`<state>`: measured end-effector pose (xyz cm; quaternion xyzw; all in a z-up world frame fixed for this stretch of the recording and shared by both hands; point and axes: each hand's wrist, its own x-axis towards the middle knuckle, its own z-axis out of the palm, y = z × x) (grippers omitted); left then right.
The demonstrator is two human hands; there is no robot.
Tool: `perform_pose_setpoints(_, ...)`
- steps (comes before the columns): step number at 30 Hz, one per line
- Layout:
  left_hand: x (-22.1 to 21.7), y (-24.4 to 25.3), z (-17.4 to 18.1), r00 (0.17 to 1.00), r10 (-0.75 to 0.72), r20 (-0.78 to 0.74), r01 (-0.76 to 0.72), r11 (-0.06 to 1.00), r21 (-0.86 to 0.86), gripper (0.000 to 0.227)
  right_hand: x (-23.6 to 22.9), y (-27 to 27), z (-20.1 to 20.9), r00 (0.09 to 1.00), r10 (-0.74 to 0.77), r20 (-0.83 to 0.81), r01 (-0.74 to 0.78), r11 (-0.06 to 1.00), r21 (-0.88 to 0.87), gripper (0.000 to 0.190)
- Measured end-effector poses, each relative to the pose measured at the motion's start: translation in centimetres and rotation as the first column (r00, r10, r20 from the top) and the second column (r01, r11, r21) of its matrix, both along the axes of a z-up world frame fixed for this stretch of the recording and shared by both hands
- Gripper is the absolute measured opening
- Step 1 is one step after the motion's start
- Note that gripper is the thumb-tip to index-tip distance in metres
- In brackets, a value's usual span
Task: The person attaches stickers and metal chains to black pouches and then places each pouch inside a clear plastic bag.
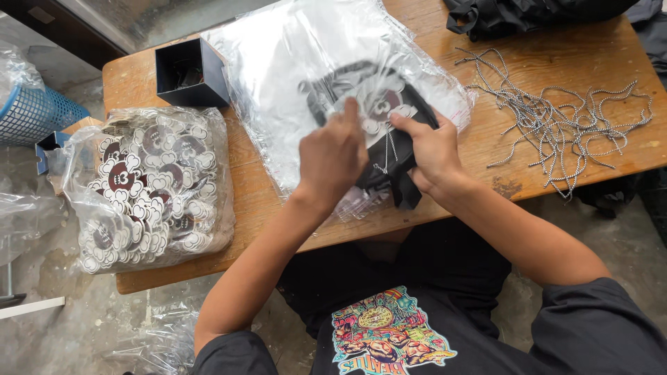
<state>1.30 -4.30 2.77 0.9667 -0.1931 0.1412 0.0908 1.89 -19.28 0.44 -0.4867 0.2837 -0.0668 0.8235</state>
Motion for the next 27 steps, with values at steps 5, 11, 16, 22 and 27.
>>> perform_pose_setpoints(5,1.8,0.4,2.1,0.999,0.011,-0.035,-0.011,1.0,-0.01,0.043,-2.2,1.6,0.6,0.997,0.048,0.06,-0.037,0.984,-0.172,0.02)
perform_pose_setpoints(11,3.5,-0.7,0.6,0.992,-0.126,0.007,0.126,0.992,-0.027,0.052,-2.6,2.6,1.1,0.988,0.148,0.052,-0.131,0.96,-0.248,0.016)
perform_pose_setpoints(16,0.4,-1.5,0.6,0.984,-0.17,0.057,0.169,0.985,0.017,0.049,2.1,0.5,-4.3,0.999,-0.02,-0.032,0.017,0.995,-0.096,0.02)
perform_pose_setpoints(22,-1.0,1.3,0.2,0.993,-0.108,-0.046,0.109,0.993,0.037,0.051,2.5,0.3,-2.9,0.993,-0.117,-0.029,0.119,0.99,0.08,0.026)
perform_pose_setpoints(27,-2.2,4.1,-1.0,0.937,0.181,-0.299,-0.148,0.98,0.131,0.059,1.7,-0.1,-2.5,0.99,-0.143,0.014,0.139,0.978,0.152,0.031)
